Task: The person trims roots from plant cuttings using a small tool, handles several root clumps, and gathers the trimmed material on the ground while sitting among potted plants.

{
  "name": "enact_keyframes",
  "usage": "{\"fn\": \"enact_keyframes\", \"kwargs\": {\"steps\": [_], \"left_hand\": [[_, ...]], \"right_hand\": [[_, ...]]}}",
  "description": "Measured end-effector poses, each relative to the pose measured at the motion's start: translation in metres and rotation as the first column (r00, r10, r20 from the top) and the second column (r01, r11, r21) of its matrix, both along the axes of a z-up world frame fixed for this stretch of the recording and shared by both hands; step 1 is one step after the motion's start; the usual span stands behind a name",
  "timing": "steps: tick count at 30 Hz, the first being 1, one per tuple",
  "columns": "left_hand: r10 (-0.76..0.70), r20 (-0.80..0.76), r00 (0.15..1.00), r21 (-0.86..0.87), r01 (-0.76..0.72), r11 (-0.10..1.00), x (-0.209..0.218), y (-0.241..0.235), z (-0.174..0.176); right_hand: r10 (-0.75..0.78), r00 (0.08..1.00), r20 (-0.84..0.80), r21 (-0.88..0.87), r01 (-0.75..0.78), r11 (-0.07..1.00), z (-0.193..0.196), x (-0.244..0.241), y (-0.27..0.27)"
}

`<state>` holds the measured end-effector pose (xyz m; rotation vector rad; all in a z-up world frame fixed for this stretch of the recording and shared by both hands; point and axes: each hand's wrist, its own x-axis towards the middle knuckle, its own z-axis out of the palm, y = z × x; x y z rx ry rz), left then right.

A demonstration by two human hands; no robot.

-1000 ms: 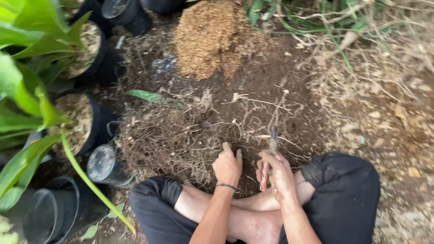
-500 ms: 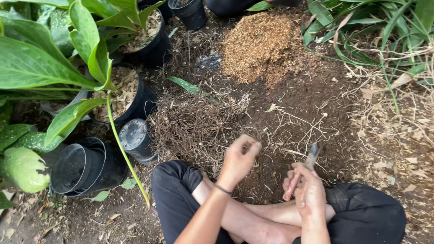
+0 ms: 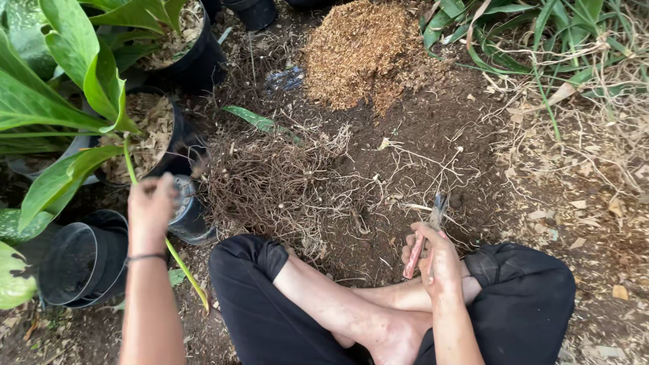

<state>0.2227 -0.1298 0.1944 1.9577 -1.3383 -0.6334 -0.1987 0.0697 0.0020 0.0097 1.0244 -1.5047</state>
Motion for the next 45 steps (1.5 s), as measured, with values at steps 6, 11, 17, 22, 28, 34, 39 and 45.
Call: {"fn": "enact_keyframes", "kwargs": {"steps": [6,11,17,22,28,34,39,45], "left_hand": [[-0.284,0.259,0.923,-0.265,0.351,0.898,-0.086,0.083,-0.075],[-0.572,0.163,0.804,0.360,0.492,0.793,-0.186,0.093,-0.124],[-0.434,0.006,0.901,0.250,0.419,0.873,-0.230,0.096,-0.197],[-0.345,-0.123,0.930,0.285,0.366,0.886,-0.230,0.072,-0.231],[-0.281,-0.340,0.897,0.246,0.373,0.895,-0.231,0.069,-0.255],[0.014,-0.952,0.307,0.190,0.553,0.811,-0.224,0.081,-0.216],[0.032,-0.999,0.036,0.047,0.553,0.832,-0.225,0.084,-0.182],[0.042,-0.999,0.013,0.042,0.540,0.840,-0.224,0.091,-0.179]], "right_hand": [[0.018,1.000,-0.024,0.026,-0.017,1.000,0.001,0.003,-0.002],[0.059,0.994,-0.093,0.114,-0.049,0.992,0.003,0.010,-0.006],[0.082,0.988,-0.133,0.175,-0.058,0.983,-0.023,0.010,-0.003],[0.103,0.980,-0.168,0.122,-0.083,0.989,-0.059,0.017,-0.009],[0.231,0.956,-0.181,0.163,-0.202,0.966,-0.082,0.024,-0.007],[0.142,0.945,-0.296,0.049,-0.134,0.990,-0.072,0.036,0.002],[0.048,0.886,-0.461,0.001,-0.054,0.999,-0.043,0.038,0.006],[0.070,0.873,-0.483,-0.067,-0.116,0.991,-0.009,0.056,0.018]]}}
